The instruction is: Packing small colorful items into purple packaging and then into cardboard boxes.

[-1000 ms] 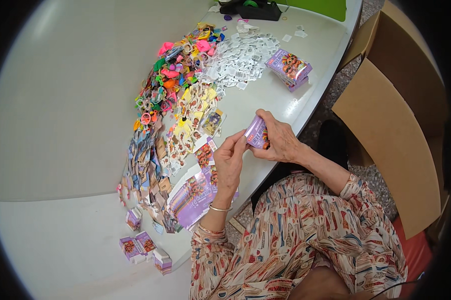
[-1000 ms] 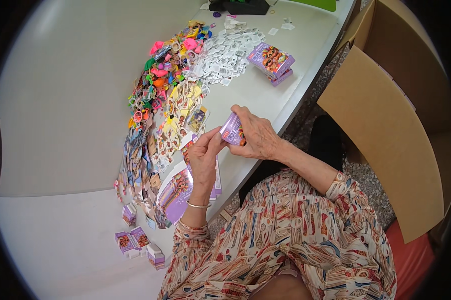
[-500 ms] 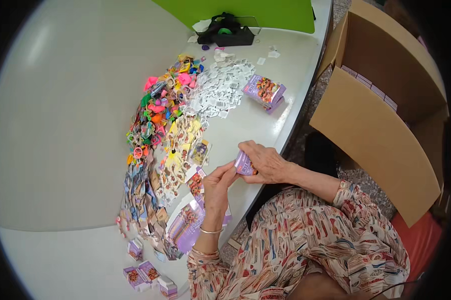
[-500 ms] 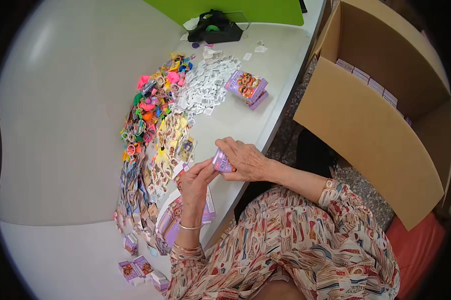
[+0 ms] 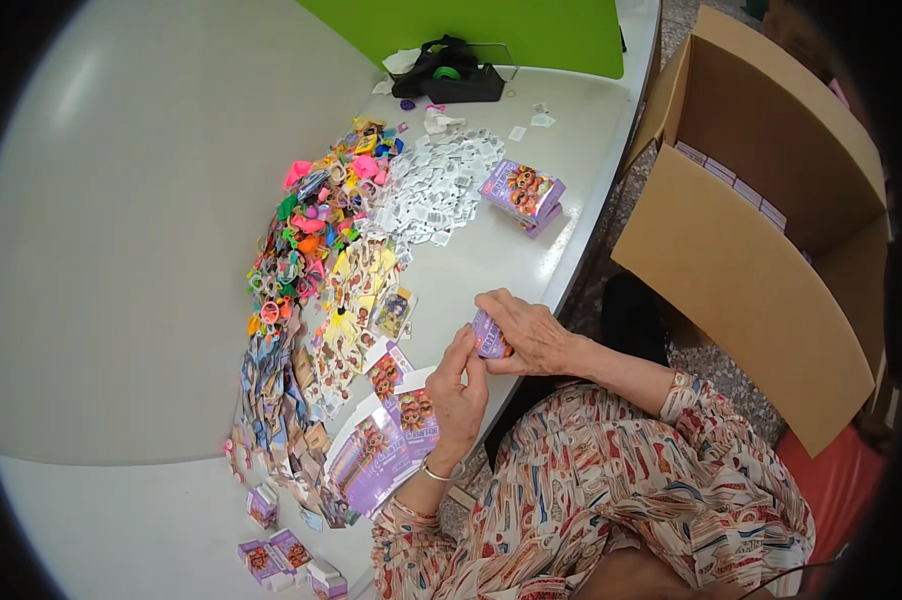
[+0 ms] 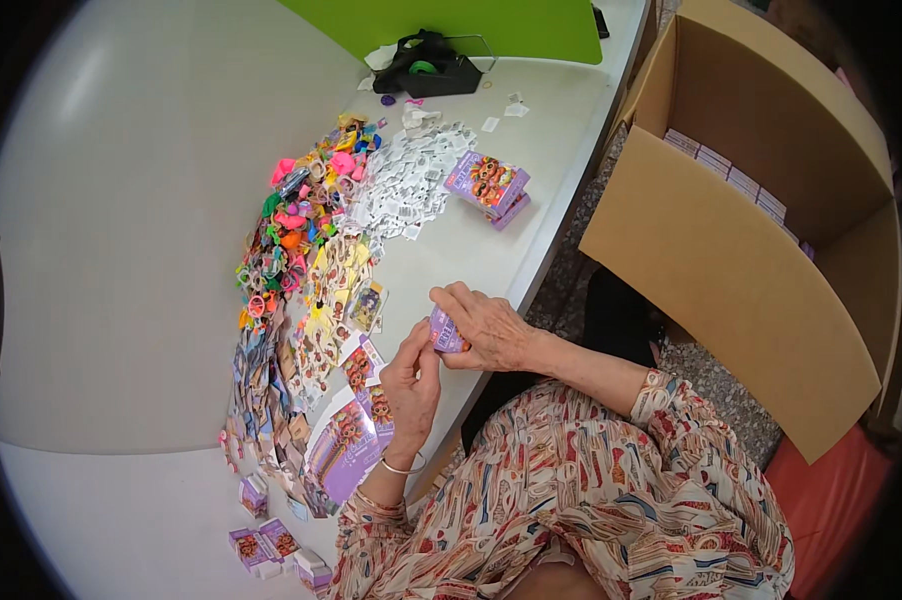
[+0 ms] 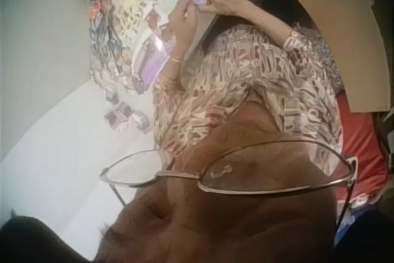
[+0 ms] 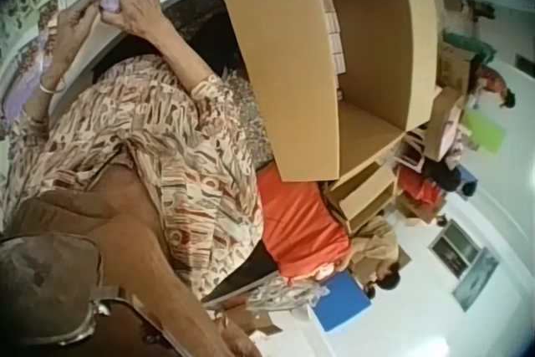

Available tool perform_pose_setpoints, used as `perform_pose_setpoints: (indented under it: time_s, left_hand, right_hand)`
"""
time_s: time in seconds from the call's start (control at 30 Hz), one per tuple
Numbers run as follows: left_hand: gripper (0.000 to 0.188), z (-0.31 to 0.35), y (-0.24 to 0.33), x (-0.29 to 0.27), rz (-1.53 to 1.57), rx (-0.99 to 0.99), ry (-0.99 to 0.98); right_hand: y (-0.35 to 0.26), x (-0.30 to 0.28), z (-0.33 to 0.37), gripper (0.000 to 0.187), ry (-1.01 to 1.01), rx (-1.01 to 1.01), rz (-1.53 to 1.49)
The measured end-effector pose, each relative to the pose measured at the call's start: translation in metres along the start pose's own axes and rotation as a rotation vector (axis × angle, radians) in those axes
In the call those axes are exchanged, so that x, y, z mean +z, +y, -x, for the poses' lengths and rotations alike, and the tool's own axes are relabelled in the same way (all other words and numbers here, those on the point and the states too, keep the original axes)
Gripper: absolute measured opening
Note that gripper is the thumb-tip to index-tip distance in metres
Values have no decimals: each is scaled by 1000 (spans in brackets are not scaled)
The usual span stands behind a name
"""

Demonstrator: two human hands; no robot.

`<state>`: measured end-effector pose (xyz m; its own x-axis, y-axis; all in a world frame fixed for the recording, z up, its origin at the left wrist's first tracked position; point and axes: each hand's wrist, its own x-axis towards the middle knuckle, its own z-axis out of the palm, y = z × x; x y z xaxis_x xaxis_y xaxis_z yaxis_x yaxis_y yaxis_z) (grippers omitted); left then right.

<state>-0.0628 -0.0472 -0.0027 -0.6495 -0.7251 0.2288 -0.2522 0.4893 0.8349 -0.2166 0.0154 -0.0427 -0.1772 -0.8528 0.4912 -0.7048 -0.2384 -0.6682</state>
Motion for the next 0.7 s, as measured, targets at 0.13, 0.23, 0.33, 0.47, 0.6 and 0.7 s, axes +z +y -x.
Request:
perform_pose_setpoints:
  time_s: [0.13,0.23,0.33,0.47,0.6,0.7]
  left_hand:
    - [17,-15,4,-1,428,-195,-33]
    - [16,-31,11,1,427,-179,-84]
    - [18,-54,18,3,472,-191,-102]
    - [20,-90,11,-4,582,-235,-55]
    - [20,-103,-21,5,496,-269,-86]
    - [26,-102,-57,14,375,-321,-112]
  right_hand:
    - [-4,-2,-4,79,-1,96,22]
    - [-6,-9,-7,80,7,124,34]
    - [-8,-30,-12,89,13,256,-43]
    - [14,-68,-21,104,421,132,176]
    - [54,-80,-35,102,573,212,440]
    - [73,-69,-45,96,507,253,374]
